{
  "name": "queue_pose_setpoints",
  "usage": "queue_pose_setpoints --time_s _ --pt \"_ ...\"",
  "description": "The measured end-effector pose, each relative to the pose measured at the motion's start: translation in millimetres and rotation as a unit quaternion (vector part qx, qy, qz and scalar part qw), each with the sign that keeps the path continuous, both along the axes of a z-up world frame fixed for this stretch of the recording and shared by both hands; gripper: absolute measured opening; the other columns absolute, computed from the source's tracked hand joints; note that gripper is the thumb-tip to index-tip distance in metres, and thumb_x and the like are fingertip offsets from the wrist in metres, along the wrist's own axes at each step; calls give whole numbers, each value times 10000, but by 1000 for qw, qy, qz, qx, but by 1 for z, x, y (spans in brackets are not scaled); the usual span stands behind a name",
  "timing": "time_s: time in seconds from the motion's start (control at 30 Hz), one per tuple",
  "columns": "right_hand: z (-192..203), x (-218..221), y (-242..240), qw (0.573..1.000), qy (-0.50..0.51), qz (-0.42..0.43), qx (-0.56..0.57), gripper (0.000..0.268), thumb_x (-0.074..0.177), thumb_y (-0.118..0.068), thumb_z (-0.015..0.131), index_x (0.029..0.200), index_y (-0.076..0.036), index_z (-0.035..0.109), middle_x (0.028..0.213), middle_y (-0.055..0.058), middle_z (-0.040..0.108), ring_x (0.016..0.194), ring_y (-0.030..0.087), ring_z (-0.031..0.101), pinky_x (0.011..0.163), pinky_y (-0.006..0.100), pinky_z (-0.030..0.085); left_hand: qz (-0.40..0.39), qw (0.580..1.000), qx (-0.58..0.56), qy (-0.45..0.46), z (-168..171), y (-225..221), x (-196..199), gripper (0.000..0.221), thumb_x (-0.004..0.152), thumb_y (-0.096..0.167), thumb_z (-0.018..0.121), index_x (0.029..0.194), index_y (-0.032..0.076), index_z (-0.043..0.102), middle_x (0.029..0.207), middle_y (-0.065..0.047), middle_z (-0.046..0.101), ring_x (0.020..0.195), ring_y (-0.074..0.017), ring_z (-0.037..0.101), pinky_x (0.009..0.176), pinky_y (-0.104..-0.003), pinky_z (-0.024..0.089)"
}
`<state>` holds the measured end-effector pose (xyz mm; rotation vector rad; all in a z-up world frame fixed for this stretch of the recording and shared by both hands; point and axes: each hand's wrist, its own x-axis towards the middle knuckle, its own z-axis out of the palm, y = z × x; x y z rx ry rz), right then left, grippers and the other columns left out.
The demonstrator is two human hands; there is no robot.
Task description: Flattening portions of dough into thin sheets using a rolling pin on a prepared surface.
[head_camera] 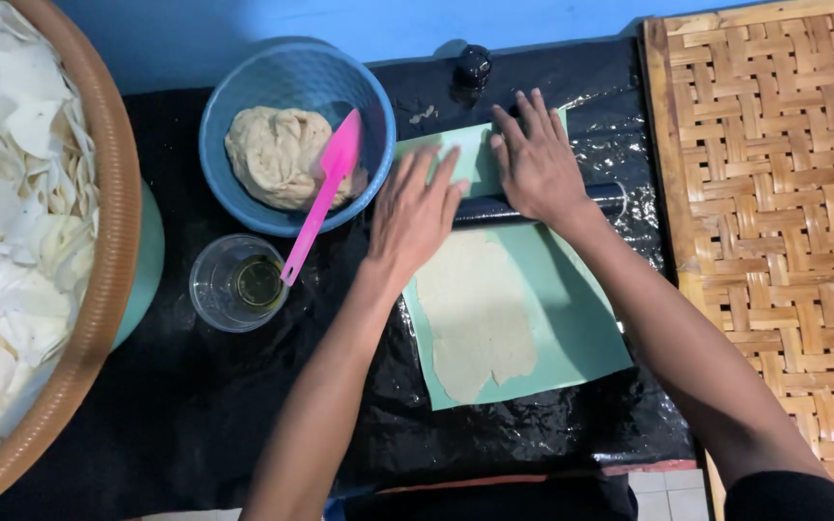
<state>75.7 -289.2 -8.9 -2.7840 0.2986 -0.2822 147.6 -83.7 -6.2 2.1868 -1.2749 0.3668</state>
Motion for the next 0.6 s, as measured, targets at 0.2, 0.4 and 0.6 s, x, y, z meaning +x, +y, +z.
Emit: queue_pose_setpoints --time_s 0.2,0.4,0.6 --pt "-13 4 0 997 -64 -8 -30 376 1102 -252 511 1373 0 576 1391 334 528 1409 504 406 1190 562 304 -62 994 86 35 13 29 -20 610 839 281 763 1401 106 604 1058 -99 627 1042 -280 577 908 -430 454" --pt "-1 6 -10 997 39 -55 -43 302 1049 -291 619 1206 -39 671 1183 260 605 1153 432 572 1005 506 488 -77 991 102 28 22 36 -37 613 856 290 777 1401 82 588 1055 -106 623 1045 -285 576 903 -439 452" --pt "33 -36 12 991 -132 9 -32 360 1014 -178 694 1342 -33 666 1254 267 593 1169 436 589 962 490 519 -10 984 124 124 19 75 -114 500 890 277 766 1252 -21 591 1127 -186 651 1047 -311 604 887 -456 465"
